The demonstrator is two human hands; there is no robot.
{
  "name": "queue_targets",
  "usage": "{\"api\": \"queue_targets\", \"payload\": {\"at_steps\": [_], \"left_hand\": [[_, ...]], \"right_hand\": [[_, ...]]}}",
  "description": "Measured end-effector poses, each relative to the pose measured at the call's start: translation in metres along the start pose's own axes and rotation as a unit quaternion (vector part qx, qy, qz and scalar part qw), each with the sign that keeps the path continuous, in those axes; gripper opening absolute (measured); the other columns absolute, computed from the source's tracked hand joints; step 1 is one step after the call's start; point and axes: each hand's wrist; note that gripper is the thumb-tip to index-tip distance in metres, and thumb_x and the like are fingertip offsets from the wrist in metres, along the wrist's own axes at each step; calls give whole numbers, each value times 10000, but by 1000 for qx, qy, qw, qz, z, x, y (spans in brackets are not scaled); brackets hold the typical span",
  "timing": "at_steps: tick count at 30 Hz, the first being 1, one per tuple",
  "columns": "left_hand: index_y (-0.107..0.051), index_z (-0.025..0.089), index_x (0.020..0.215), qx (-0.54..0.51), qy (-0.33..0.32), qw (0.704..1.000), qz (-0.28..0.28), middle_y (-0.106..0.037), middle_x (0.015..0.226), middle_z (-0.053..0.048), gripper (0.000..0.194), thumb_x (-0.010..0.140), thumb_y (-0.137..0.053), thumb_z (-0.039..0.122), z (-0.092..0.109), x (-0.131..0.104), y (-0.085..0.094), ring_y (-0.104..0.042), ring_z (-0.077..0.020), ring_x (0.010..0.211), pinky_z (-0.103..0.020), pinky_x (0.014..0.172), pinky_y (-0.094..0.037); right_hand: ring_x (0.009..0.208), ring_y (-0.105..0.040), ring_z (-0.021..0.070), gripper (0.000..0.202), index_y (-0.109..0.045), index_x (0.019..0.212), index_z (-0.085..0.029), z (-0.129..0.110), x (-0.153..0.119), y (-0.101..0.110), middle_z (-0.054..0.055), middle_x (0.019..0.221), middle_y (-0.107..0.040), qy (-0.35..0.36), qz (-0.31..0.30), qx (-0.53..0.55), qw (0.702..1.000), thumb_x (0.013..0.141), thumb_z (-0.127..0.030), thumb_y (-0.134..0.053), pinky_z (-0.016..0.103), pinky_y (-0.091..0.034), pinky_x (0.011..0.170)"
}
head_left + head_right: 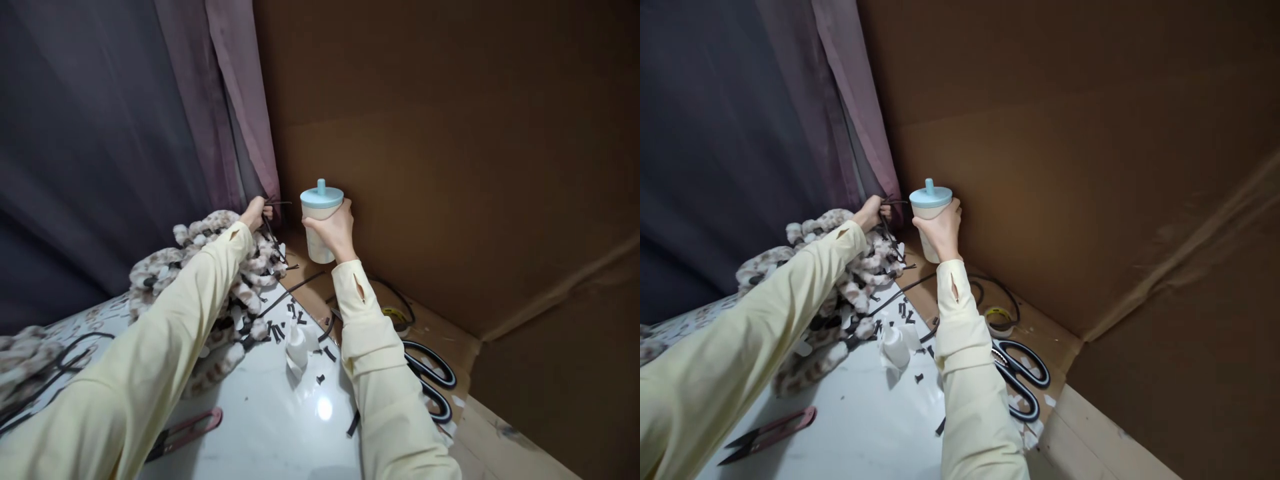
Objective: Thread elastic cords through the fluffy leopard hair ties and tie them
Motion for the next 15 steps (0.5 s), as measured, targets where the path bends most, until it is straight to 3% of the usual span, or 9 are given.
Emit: {"api": "queue_targets", "payload": {"at_steps": [2, 4, 6, 7, 9, 11, 12, 14, 15], "left_hand": [[-569, 123, 971, -14, -26, 999, 19, -608, 852, -43, 228, 917, -446, 307, 22, -2, -1, -585, -119, 699, -253, 598, -503], [-524, 147, 730, -22, -54, 998, 26, -459, 518, 31, 323, 945, -333, 292, 51, -7, -6, -427, -63, 435, -156, 398, -347], [-446, 171, 627, -21, -91, 995, 21, -287, 402, 75, 370, 937, -342, 343, 84, -18, -13, -275, -48, 346, -149, 346, -221], [-424, 174, 607, 12, -143, 990, 7, -240, 386, 86, 401, 928, -352, 403, 100, -27, -18, -224, -41, 335, -155, 347, -180], [-442, 162, 604, 138, -231, 963, -23, -271, 391, 88, 443, 882, -408, 505, 120, -50, -28, -208, -25, 351, -158, 382, -148], [-517, 129, 603, 341, -257, 904, -31, -334, 421, 70, 374, 836, -533, 421, 117, -78, -40, -292, -29, 396, -149, 421, -161], [-561, 114, 607, 453, -220, 861, -71, -366, 436, 62, 319, 785, -612, 374, 105, -92, -45, -337, -38, 430, -150, 435, -180], [-600, 111, 596, 613, -104, 767, -159, -458, 477, 51, 254, 677, -717, 322, 65, -116, -54, -403, -55, 485, -157, 458, -224], [-611, 110, 584, 628, -77, 754, -175, -485, 488, 52, 223, 617, -759, 273, 40, -125, -56, -430, -59, 502, -154, 475, -252]], "right_hand": [[1037, -527, 289, 617, -370, 998, -165, 4, -2, -6, 130, 1068, -539, -10, -10, -2, 1000, 494, -265, -712, 380, -441, 868], [1029, -531, 295, 628, -372, 998, -171, 9, -4, -12, 124, 1062, -537, -15, -15, -6, 1000, 480, -262, -717, 395, -445, 864], [1022, -534, 305, 642, -375, 995, -169, 14, -5, -16, 125, 1054, -536, -18, -16, -9, 1000, 464, -262, -725, 406, -447, 862], [1019, -535, 309, 646, -376, 993, -165, 16, -5, -17, 129, 1052, -535, -20, -17, -10, 1000, 460, -263, -727, 408, -447, 861], [1016, -539, 314, 646, -380, 990, -159, 19, -5, -18, 138, 1053, -534, -26, -18, -10, 999, 459, -271, -730, 408, -450, 859], [1005, -548, 314, 639, -383, 989, -164, 20, -5, -17, 133, 1046, -539, -34, -19, -5, 999, 465, -284, -728, 413, -457, 847], [999, -552, 312, 634, -385, 989, -170, 19, -4, -17, 126, 1040, -543, -36, -19, -2, 999, 468, -290, -727, 416, -460, 842], [1003, -553, 311, 632, -385, 990, -178, 18, -4, -14, 116, 1037, -549, -36, -17, 3, 999, 472, -299, -725, 422, -460, 843], [1009, -551, 313, 636, -384, 993, -177, 16, -3, -13, 119, 1043, -549, -35, -15, 4, 999, 472, -302, -727, 425, -457, 847]]}}
Point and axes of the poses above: each hand's wrist, its own x-axis towards the middle knuckle, its own y-axis out of the back of the hand, z = x × y
